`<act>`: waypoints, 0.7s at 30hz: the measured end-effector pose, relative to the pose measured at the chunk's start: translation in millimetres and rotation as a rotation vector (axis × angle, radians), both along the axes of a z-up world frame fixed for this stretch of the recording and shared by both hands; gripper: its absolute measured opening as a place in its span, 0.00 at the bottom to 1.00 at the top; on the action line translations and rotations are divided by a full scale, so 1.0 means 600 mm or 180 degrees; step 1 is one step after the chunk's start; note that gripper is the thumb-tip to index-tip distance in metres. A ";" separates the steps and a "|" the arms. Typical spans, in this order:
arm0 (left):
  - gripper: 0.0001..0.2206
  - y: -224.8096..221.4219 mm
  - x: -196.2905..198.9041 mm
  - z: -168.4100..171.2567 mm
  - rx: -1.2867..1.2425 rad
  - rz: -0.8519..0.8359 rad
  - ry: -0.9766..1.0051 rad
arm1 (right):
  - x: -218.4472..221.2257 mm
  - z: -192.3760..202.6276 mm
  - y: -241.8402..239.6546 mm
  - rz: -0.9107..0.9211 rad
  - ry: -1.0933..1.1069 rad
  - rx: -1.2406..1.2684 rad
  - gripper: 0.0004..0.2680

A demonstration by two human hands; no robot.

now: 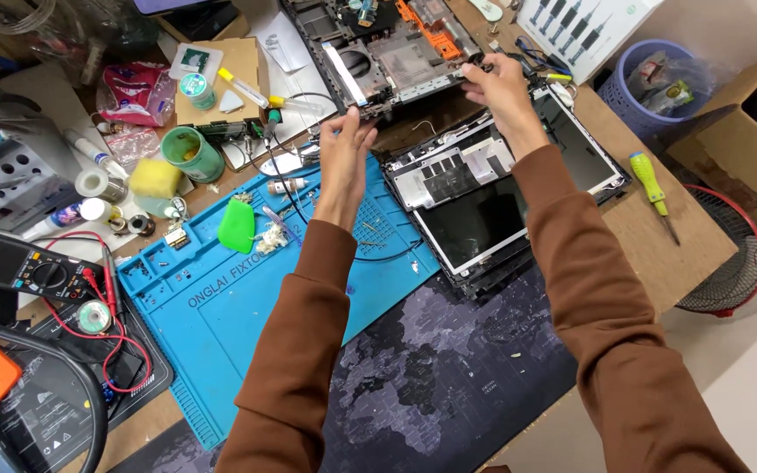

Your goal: Disassembling and reassembling a laptop on a repair bench, including handling the motherboard and casing

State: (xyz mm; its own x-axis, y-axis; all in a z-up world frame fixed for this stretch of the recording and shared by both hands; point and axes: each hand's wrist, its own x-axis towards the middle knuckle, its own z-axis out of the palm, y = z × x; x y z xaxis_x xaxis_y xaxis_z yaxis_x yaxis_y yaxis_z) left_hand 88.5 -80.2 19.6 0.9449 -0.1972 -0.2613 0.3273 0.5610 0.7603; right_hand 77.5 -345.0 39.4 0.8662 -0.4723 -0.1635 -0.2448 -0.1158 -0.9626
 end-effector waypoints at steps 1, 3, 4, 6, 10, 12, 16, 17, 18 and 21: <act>0.13 0.002 -0.003 0.010 -0.0003 -0.0003 -0.0003 | -0.001 0.001 0.002 -0.0003 -0.0003 -0.0003 0.18; 0.10 0.005 -0.006 0.030 -0.0181 0.0191 0.0270 | -0.003 0.003 0.003 0.0030 -0.0268 0.0692 0.07; 0.10 0.009 -0.012 0.038 -0.0183 0.0185 0.0258 | -0.011 0.012 0.009 0.0025 -0.0281 0.0689 0.07; 0.27 0.017 -0.025 0.051 0.0013 0.0252 0.0471 | -0.030 0.028 0.024 -0.0133 -0.0345 0.0882 0.10; 0.23 0.038 -0.054 0.062 -0.0058 -0.0078 0.0223 | -0.080 0.044 0.041 -0.0110 -0.0496 0.0807 0.05; 0.33 0.047 -0.071 0.063 0.0421 -0.0130 0.0367 | -0.105 0.052 0.042 -0.0104 -0.0384 0.0802 0.12; 0.30 0.071 -0.115 0.076 0.0306 -0.0238 0.0210 | -0.169 0.088 0.051 0.0165 -0.0458 0.1070 0.15; 0.29 0.078 -0.125 0.080 0.0428 -0.0272 0.0159 | -0.181 0.092 0.050 0.0196 -0.0354 0.1074 0.16; 0.28 0.084 -0.134 0.085 0.0549 -0.0299 0.0106 | -0.191 0.098 0.048 0.0233 -0.0252 0.1076 0.18; 0.20 0.107 -0.142 0.031 0.0221 -0.0310 -0.0517 | -0.205 0.049 0.025 0.0223 -0.0531 0.0936 0.16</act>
State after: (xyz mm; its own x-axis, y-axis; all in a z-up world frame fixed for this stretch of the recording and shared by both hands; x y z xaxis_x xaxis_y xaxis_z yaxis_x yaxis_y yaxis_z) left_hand 3.1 -16.3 38.2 0.9531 -0.2765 -0.1229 0.2472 0.4772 0.8433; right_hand -45.3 -329.8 68.9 0.9211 -0.3643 -0.1371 -0.0825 0.1615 -0.9834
